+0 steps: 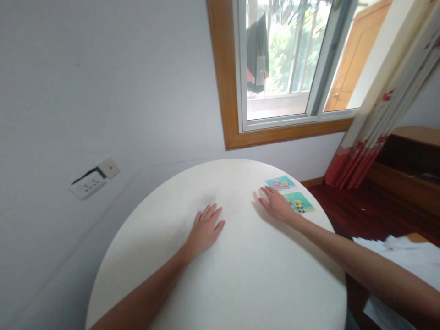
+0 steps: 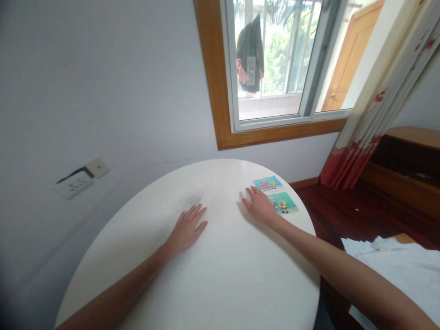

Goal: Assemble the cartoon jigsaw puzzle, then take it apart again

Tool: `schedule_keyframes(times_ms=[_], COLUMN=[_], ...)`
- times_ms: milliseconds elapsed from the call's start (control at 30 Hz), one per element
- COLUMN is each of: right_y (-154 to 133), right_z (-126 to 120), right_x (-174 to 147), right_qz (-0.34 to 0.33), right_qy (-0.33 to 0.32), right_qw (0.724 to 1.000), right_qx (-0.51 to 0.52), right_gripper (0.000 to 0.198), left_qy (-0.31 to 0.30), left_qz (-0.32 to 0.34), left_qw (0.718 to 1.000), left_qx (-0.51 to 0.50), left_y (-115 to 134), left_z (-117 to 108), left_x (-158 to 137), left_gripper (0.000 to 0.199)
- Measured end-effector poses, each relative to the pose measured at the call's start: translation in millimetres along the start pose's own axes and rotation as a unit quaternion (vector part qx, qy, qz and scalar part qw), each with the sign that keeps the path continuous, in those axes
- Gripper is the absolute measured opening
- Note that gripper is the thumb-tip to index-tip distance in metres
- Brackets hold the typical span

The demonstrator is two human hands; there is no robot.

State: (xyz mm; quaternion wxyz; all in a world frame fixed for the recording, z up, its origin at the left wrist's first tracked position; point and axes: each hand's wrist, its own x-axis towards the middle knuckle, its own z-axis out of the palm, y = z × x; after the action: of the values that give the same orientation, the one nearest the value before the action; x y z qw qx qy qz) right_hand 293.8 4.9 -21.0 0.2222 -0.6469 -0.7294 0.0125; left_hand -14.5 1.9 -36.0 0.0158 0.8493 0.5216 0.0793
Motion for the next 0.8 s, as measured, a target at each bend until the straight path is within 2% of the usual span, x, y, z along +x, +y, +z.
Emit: schedule_keyframes(times_ms=[67,167,233,300,367,500,667,800], right_y=[47.8,117.9,152.1,171.6,178.1,171.2,154.1,128.8], right_z=[-11.6,-23.5,-24.7,-21.1,-15.2,-6.1,-5.0,-3.2], right_x=[6.0,8.1,5.2,1.1,-2.0,-2.0,1.1,-1.6], right_qz=[0.030,0.060,0.094,0.113,0.116,0.106,0.087,0.083], right_qy=[0.017,0.001,-0.012,-0.029,-0.038,-0.057,-0.063,-0.063], right_qw=[0.999,0.998,0.994,0.991,0.991,0.992,0.993,0.994], right_qx=[0.000,0.037,0.058,0.072,0.049,-0.025,-0.050,-0.041], right_gripper=[0.050,0.050,0.052,0.055,0.057,0.063,0.067,0.067], left_qy=[0.000,-0.001,0.002,0.005,0.007,0.006,0.006,0.012], left_qz=[-0.002,-0.003,-0.005,-0.007,-0.008,-0.008,-0.004,-0.004], left_qw=[1.000,1.000,1.000,1.000,1.000,1.000,1.000,0.999], left_qx=[-0.001,-0.005,-0.009,-0.014,-0.019,-0.027,-0.026,-0.037], left_y=[0.9,2.7,3.9,4.6,4.9,4.2,3.4,2.9], left_z=[0.1,-0.4,-0.6,-0.3,0.4,2.8,4.6,5.4], left_x=[0.2,0.3,0.2,0.1,0.1,0.0,0.5,2.0], left_gripper=[0.052,0.051,0.051,0.050,0.051,0.052,0.052,0.052])
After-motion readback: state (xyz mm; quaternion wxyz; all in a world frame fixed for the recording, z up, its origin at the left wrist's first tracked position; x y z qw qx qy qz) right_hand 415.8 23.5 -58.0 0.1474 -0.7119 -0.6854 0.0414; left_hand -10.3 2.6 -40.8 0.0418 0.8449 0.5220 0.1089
